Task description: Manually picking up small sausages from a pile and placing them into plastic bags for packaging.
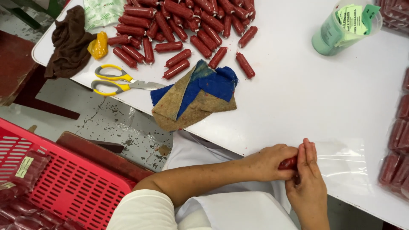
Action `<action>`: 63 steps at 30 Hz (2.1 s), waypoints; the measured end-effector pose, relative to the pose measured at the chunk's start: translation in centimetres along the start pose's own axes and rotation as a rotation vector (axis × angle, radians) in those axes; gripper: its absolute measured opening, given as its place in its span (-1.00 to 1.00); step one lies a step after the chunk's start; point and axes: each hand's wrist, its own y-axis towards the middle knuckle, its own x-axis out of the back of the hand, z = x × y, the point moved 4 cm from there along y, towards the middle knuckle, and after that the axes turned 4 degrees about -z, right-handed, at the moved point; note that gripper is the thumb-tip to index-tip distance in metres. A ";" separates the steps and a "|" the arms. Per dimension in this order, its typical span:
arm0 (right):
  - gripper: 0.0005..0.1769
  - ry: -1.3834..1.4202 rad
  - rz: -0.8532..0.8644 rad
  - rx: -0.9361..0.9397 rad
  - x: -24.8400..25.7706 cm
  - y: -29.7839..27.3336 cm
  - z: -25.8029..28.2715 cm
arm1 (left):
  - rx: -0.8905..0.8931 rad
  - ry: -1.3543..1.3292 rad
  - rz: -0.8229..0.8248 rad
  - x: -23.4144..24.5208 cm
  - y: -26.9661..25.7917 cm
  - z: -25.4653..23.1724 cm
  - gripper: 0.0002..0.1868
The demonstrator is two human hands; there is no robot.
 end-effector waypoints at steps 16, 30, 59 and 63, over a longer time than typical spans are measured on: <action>0.02 0.150 -0.030 -0.077 0.3 1.4 4.0 | 0.194 0.135 0.093 2.2 0.0 -2.3 -0.28; -0.50 0.404 -0.121 0.417 -0.3 1.4 3.6 | 0.411 0.745 0.042 2.9 3.0 1.3 -0.17; -0.62 0.264 -0.262 0.071 -0.8 4.0 -7.1 | 0.225 0.872 0.426 4.0 4.2 -1.5 -0.33; -0.60 0.148 -0.265 0.099 -0.3 4.1 -5.8 | 0.153 0.733 0.553 6.3 1.9 -3.0 -0.22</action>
